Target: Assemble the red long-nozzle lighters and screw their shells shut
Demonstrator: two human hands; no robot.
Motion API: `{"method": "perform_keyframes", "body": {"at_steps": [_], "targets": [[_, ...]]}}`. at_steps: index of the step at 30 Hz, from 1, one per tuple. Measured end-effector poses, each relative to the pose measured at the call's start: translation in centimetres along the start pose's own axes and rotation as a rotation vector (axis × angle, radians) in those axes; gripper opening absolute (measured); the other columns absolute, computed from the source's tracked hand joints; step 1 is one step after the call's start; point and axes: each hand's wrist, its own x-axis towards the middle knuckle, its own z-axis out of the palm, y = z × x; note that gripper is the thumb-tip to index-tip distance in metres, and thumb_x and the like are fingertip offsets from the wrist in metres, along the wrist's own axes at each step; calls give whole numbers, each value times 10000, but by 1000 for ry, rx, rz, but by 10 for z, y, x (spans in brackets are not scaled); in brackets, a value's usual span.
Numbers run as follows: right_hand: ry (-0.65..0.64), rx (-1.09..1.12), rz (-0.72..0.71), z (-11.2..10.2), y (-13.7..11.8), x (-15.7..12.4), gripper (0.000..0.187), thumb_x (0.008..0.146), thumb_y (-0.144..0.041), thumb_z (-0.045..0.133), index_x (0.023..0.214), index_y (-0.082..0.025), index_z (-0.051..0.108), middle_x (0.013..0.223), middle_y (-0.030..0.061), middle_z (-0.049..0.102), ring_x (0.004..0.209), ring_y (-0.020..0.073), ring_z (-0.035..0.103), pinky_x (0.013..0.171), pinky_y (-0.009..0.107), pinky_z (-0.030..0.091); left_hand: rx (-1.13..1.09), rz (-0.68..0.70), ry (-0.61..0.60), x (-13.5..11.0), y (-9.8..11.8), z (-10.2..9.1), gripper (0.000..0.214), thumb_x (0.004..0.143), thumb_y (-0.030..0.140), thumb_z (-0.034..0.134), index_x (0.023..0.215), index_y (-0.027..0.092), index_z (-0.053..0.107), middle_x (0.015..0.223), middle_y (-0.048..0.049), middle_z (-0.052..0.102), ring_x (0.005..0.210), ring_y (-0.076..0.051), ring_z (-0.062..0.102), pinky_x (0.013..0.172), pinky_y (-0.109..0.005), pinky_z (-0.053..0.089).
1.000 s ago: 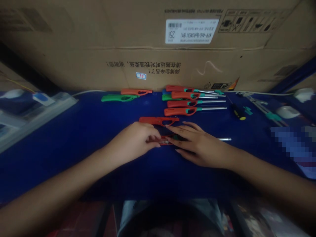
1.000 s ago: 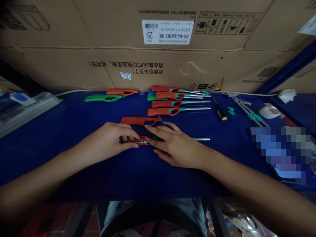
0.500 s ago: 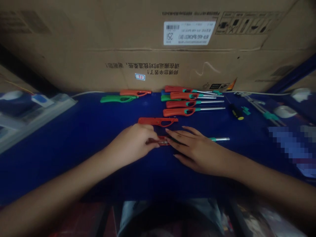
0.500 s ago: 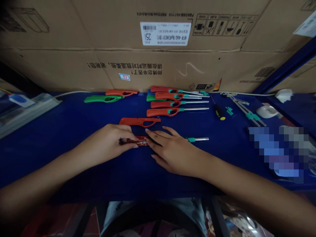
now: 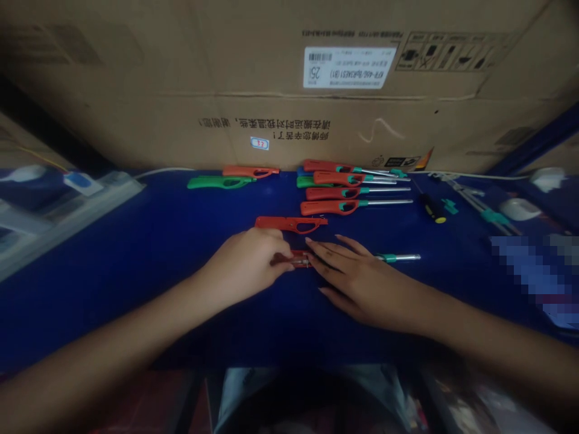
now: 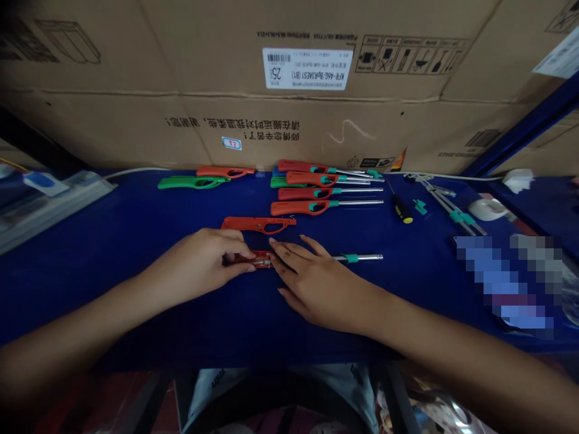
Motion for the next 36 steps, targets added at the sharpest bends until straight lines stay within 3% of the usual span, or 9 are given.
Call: {"method": "perform_keyframes", "body": {"at_steps": [4,7,9,15,18,21,24,36], "targets": [[122,125,43,-3,10,2,425,998,-249,479,1405,-138,531,1454,149,551,1323,266,528,1132,522,393,41,0,9,0,0,-2,58,850,269,726,873,289,775,870,32,712,731,-147,651,600,-255,401],[230,276,143,-11,21,3,259,956,-198,544,1186,-173,661,1198,101,672,1125,218,618,987,389,500,68,8,5,-1,-2,-5,78,833,303,740,898,326,778,873,52,729,753,-157,662,599,-254,399],[248,366,194,-16,26,2,150,923,-167,577,1030,-176,682,1051,74,664,977,181,635,871,314,521,90,4,-1,-1,-3,-8,87,816,338,751,899,346,777,853,64,733,737,-161,662,577,-253,385],[147,488,255,-17,26,2,142,879,-126,606,994,-197,652,992,27,618,804,128,599,721,252,478,190,-26,110,-4,2,-6,171,833,464,717,846,296,748,808,47,717,741,-185,682,544,-271,373],[91,475,243,-12,25,3,149,898,-139,593,1024,-201,643,1010,29,608,789,126,585,703,250,462,117,105,157,-6,7,1,128,887,388,685,943,279,720,932,46,717,866,-174,685,680,-278,478],[70,457,233,-8,26,3,106,916,-153,588,1001,-201,629,1003,30,604,788,126,580,696,246,450,62,244,127,-6,9,12,141,936,312,638,1050,249,692,1077,18,697,997,-176,662,852,-300,516],[50,446,239,-8,25,2,80,929,-167,580,986,-202,623,974,24,609,776,127,580,693,246,445,48,291,124,-5,9,21,208,971,280,584,1160,251,667,1181,-7,663,1065,-184,642,915,-326,522],[78,506,254,-16,32,4,116,899,-107,590,937,-180,672,871,23,633,717,119,580,645,239,436,-17,351,158,-2,2,28,278,1009,211,514,1228,277,672,1176,-20,676,1070,-183,640,916,-324,534]]}}
